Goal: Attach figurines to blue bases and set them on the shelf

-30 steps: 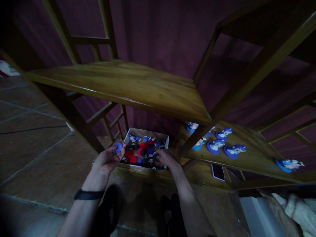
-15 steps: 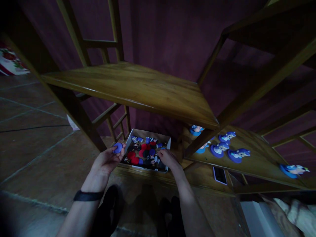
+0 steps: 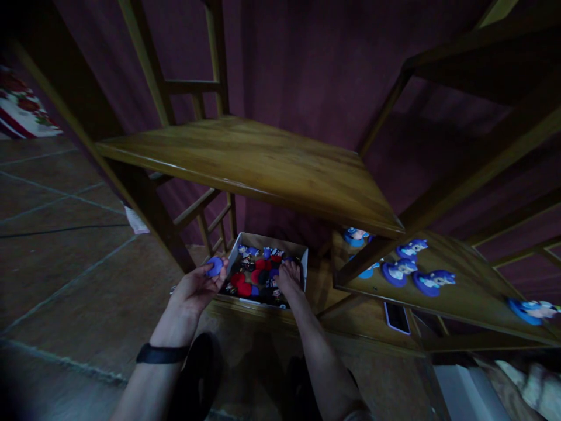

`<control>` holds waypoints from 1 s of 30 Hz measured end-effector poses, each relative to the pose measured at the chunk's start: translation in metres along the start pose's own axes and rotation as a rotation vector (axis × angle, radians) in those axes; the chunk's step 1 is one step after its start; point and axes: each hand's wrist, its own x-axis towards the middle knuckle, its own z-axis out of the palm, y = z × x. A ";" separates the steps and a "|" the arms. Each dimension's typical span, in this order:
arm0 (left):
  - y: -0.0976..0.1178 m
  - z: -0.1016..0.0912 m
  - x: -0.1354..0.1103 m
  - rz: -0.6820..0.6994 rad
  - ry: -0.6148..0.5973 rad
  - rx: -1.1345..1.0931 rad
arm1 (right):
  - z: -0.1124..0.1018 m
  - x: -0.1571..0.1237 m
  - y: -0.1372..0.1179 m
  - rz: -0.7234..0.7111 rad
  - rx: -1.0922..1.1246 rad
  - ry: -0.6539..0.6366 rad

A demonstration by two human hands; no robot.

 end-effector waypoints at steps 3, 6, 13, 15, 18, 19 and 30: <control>0.002 0.001 -0.001 0.001 0.000 -0.012 | 0.000 0.001 -0.002 0.030 0.073 0.026; 0.002 0.002 -0.003 0.007 -0.007 -0.024 | -0.003 0.001 -0.003 0.015 0.215 -0.003; -0.002 0.000 0.000 0.015 -0.021 -0.017 | -0.041 -0.019 -0.003 -0.272 0.304 0.340; -0.002 0.000 0.000 0.012 -0.029 -0.016 | -0.044 -0.025 -0.001 -0.315 0.284 0.372; -0.002 0.001 0.000 0.016 -0.028 -0.024 | -0.037 -0.027 0.005 -0.391 0.220 0.166; -0.002 0.000 0.001 0.016 -0.026 -0.027 | -0.033 -0.026 0.008 -0.401 0.210 0.093; 0.000 -0.001 0.003 0.013 -0.014 -0.011 | -0.037 -0.010 0.039 -0.006 0.249 0.167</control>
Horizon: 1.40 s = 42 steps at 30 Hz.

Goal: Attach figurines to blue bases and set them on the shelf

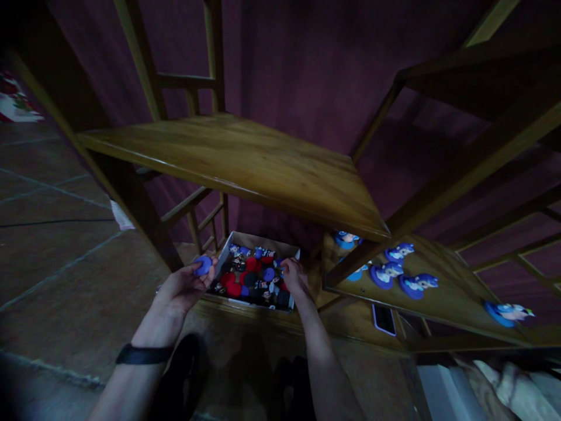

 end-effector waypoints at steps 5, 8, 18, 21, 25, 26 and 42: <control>-0.001 0.000 0.001 0.003 0.005 0.000 | 0.014 0.000 -0.015 -0.062 -0.047 -0.041; -0.001 0.001 0.000 0.004 0.006 0.000 | 0.024 -0.004 -0.038 -0.275 0.024 -0.137; 0.000 -0.002 -0.001 0.005 -0.005 -0.004 | 0.050 -0.017 -0.069 -0.503 -0.097 -0.305; -0.001 0.000 -0.001 0.006 0.010 -0.001 | 0.052 -0.015 -0.066 -0.525 -0.093 -0.328; -0.005 0.002 -0.001 -0.018 0.017 0.016 | 0.054 -0.015 -0.066 -0.519 -0.092 -0.341; -0.006 0.002 -0.001 -0.022 0.012 0.022 | 0.055 -0.015 -0.066 -0.521 -0.084 -0.340; -0.006 0.001 0.001 0.001 0.010 0.019 | 0.017 -0.008 -0.055 -0.288 0.102 -0.096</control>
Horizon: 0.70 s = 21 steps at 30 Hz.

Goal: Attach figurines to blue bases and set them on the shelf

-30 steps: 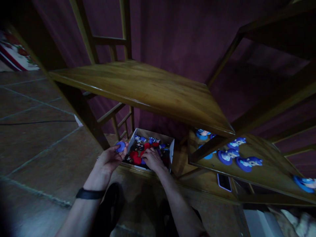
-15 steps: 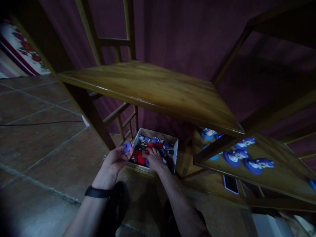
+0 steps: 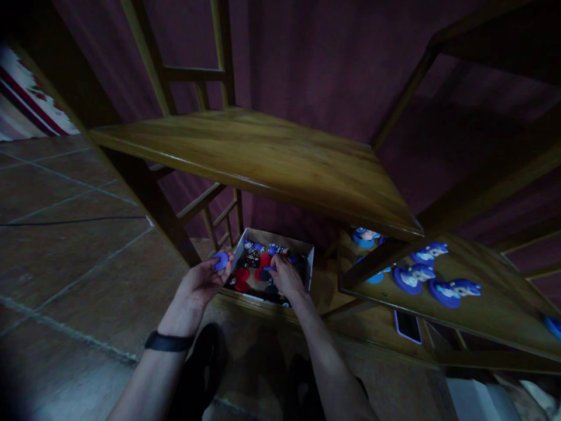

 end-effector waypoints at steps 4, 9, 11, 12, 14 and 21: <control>0.000 0.001 -0.001 -0.002 -0.001 0.016 | 0.001 -0.001 0.011 0.062 -0.135 0.152; 0.001 0.002 -0.002 0.013 -0.006 0.002 | 0.008 0.000 0.022 0.120 -0.123 0.088; 0.002 0.002 -0.001 0.010 -0.005 0.009 | 0.012 0.001 0.017 0.075 -0.027 0.075; 0.003 0.001 -0.001 0.006 -0.005 0.012 | 0.014 0.002 0.012 0.026 0.027 0.056; 0.004 0.000 0.000 -0.003 -0.006 0.007 | 0.022 0.002 -0.003 -0.093 0.128 -0.015; 0.005 -0.001 -0.001 -0.007 -0.021 -0.020 | 0.059 0.005 -0.051 -0.281 0.269 -0.155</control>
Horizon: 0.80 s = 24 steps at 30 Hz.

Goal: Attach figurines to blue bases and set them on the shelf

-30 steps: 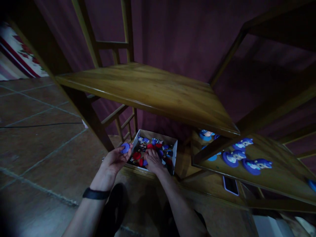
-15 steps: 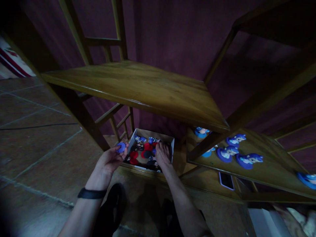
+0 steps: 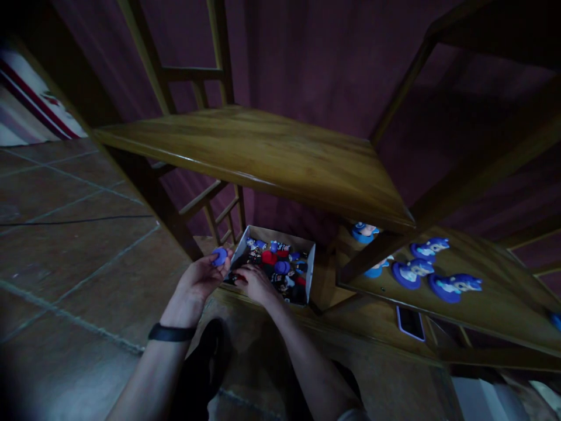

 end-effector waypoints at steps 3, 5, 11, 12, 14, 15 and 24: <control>-0.001 -0.001 0.000 -0.002 -0.008 0.000 | 0.005 0.005 -0.002 0.105 -0.041 -0.057; -0.002 -0.001 0.000 0.003 -0.001 -0.002 | 0.002 0.005 -0.001 0.204 -0.087 -0.102; 0.002 0.000 -0.001 0.000 -0.002 0.022 | -0.011 -0.001 -0.001 0.255 -0.348 -0.080; 0.002 0.001 -0.002 -0.001 -0.001 0.026 | -0.012 -0.001 -0.003 0.259 -0.370 -0.064; 0.003 0.002 -0.002 -0.007 0.009 0.032 | -0.012 -0.001 -0.005 0.262 -0.375 -0.054; 0.002 0.002 -0.001 -0.012 0.013 0.038 | -0.012 0.000 -0.006 0.251 -0.360 -0.060; 0.003 0.002 -0.003 -0.019 0.022 0.046 | -0.085 -0.024 0.047 0.532 -0.293 0.198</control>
